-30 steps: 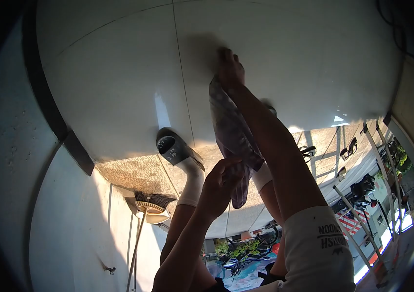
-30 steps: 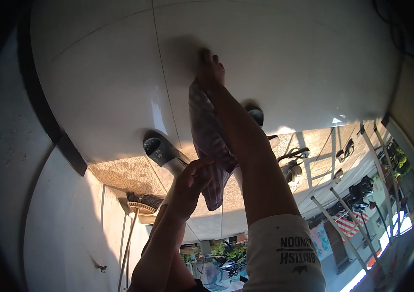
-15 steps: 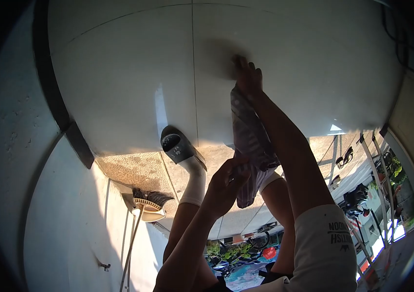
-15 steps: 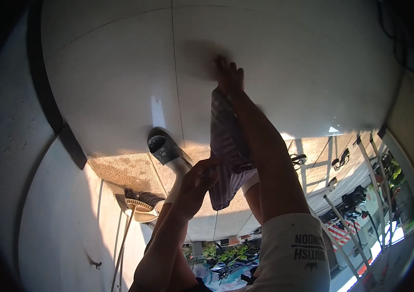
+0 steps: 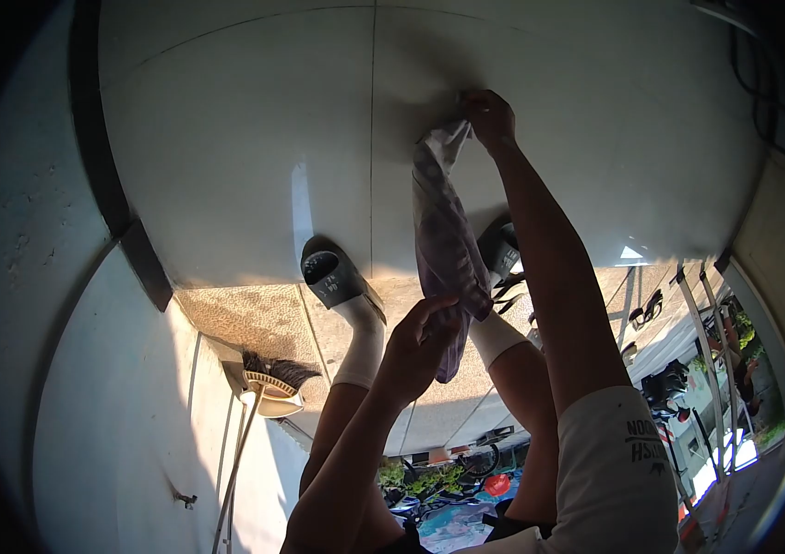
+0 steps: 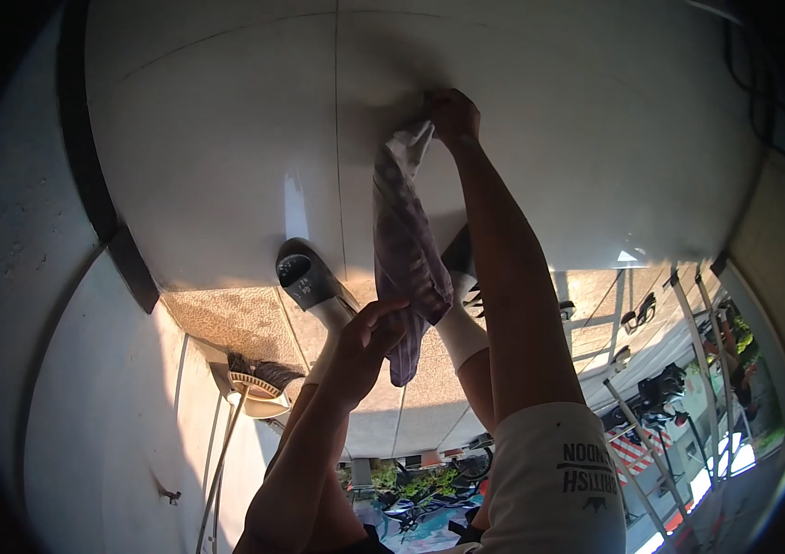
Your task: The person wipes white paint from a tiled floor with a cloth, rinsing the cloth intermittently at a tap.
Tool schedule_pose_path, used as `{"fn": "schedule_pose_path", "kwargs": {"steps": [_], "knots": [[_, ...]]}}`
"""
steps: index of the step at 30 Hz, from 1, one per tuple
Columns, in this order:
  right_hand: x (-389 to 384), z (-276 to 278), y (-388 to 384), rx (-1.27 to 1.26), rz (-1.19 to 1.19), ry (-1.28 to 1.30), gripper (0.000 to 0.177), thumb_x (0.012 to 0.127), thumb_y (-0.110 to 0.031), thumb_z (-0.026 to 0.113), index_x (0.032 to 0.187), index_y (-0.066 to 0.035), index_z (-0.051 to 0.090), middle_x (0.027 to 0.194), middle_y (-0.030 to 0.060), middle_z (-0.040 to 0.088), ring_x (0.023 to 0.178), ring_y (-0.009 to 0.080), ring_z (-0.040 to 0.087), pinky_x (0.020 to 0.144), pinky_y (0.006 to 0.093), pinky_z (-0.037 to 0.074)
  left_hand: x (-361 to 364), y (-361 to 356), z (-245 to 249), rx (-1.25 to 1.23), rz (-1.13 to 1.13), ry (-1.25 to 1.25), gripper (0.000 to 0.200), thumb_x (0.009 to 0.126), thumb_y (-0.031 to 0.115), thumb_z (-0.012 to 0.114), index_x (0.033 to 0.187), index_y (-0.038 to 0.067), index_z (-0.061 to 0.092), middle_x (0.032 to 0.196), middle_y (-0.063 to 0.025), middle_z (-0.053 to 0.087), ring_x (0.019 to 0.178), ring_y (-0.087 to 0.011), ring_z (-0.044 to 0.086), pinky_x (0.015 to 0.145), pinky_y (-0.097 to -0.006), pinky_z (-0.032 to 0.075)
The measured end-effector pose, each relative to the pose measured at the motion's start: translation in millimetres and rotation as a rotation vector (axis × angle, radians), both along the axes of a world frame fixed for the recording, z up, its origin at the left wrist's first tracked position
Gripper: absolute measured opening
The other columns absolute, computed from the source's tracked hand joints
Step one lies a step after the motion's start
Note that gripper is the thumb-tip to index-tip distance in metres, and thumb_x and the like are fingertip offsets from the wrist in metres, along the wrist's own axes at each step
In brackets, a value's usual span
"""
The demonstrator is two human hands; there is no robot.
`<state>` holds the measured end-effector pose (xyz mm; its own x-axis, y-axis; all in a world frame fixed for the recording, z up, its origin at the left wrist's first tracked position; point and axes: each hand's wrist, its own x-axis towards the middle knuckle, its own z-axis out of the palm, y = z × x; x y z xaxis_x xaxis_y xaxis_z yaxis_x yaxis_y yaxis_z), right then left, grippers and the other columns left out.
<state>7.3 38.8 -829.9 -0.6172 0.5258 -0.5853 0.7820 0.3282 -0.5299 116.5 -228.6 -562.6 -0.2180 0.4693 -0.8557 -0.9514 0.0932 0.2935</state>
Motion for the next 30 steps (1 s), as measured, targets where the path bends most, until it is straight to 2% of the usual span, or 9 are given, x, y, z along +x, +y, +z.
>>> {"fn": "schedule_pose_path", "kwargs": {"steps": [4, 8, 13, 17, 19, 21, 27, 29, 30], "knots": [[29, -16, -18, 0.132, 0.123, -0.074, 0.023, 0.086, -0.029, 0.072, 0.098, -0.010, 0.074, 0.099, 0.0139, 0.074, 0.092, 0.0291, 0.072, 0.084, 0.0407, 0.058, -1, 6, 3, -0.017, -0.067, 0.010, 0.041, 0.100, 0.017, 0.061, 0.136, 0.001, 0.051, 0.129, -0.0143, 0.062, 0.119, -0.0194, 0.059, 0.104, -0.0328, 0.043], [39, -45, -36, 0.195, -0.107, -0.077, 0.029, 0.078, -0.038, 0.080, 0.089, -0.011, 0.075, 0.097, 0.0147, 0.074, 0.097, 0.0316, 0.071, 0.088, 0.0429, 0.055, -2, 11, 3, -0.008, -0.019, -0.011, 0.041, 0.100, 0.019, 0.061, 0.135, 0.001, 0.052, 0.128, -0.0150, 0.062, 0.119, -0.0200, 0.059, 0.104, -0.0332, 0.044], [-40, -42, -5, 0.164, -0.136, -0.162, 0.045, 0.077, -0.051, 0.079, 0.094, -0.010, 0.077, 0.095, 0.0125, 0.075, 0.093, 0.0272, 0.071, 0.085, 0.0412, 0.055, -13, 10, 5, -0.026, 0.006, 0.033, 0.037, 0.101, 0.020, 0.060, 0.133, 0.001, 0.055, 0.125, -0.0135, 0.062, 0.117, -0.0183, 0.059, 0.103, -0.0329, 0.044], [-20, -45, 4, 0.238, -0.013, -0.384, 0.068, 0.074, -0.061, 0.080, 0.106, -0.002, 0.073, 0.103, 0.0162, 0.073, 0.097, 0.0287, 0.071, 0.085, 0.0418, 0.055, -18, 2, -2, -0.006, 0.042, 0.045, 0.037, 0.102, 0.020, 0.060, 0.132, 0.000, 0.054, 0.123, -0.0125, 0.063, 0.115, -0.0172, 0.059, 0.102, -0.0315, 0.044], [15, -23, -18, 0.230, -0.210, -0.404, 0.110, 0.061, -0.068, 0.085, 0.137, 0.001, 0.045, 0.138, 0.0269, 0.043, 0.128, 0.0370, 0.043, 0.101, 0.0503, 0.043, -16, -1, -1, -0.016, 0.034, 0.066, 0.037, 0.102, 0.021, 0.060, 0.132, 0.001, 0.055, 0.123, -0.0119, 0.063, 0.115, -0.0169, 0.059, 0.102, -0.0314, 0.044], [22, 3, -27, 0.167, -0.314, -0.505, 0.127, 0.057, -0.068, 0.087, 0.145, -0.005, 0.022, 0.142, 0.0267, 0.023, 0.133, 0.0401, 0.027, 0.105, 0.0565, 0.035, -15, -1, 0, -0.025, 0.017, 0.060, 0.037, 0.102, 0.020, 0.060, 0.133, 0.001, 0.054, 0.124, -0.0119, 0.062, 0.115, -0.0173, 0.059, 0.102, -0.0322, 0.044], [-20, -18, -4, 0.259, -0.249, -0.422, 0.141, 0.050, -0.069, 0.090, 0.146, -0.012, 0.004, 0.147, 0.0280, 0.009, 0.139, 0.0427, 0.017, 0.107, 0.0599, 0.032, -21, -3, 2, -0.001, -0.043, 0.081, 0.036, 0.101, 0.017, 0.060, 0.133, 0.001, 0.053, 0.124, -0.0126, 0.062, 0.118, -0.0183, 0.059, 0.103, -0.0332, 0.044], [-43, -33, 2, 0.203, -0.380, -0.465, 0.144, 0.048, -0.070, 0.091, 0.146, -0.011, 0.002, 0.154, 0.0315, -0.009, 0.147, 0.0475, -0.009, 0.111, 0.0688, 0.024, -23, -8, 8, -0.003, -0.037, 0.093, 0.035, 0.101, 0.017, 0.060, 0.132, 0.001, 0.054, 0.125, -0.0127, 0.062, 0.118, -0.0184, 0.059, 0.102, -0.0333, 0.044], [-26, -42, -3, 0.238, -0.381, -0.428, 0.143, 0.048, -0.068, 0.091, 0.146, -0.013, 0.003, 0.154, 0.0302, -0.009, 0.147, 0.0472, -0.009, 0.110, 0.0701, 0.024, -26, -8, 8, -0.016, -0.021, 0.091, 0.035, 0.101, 0.018, 0.059, 0.131, 0.001, 0.055, 0.123, -0.0129, 0.063, 0.117, -0.0176, 0.059, 0.100, -0.0320, 0.044]]}}
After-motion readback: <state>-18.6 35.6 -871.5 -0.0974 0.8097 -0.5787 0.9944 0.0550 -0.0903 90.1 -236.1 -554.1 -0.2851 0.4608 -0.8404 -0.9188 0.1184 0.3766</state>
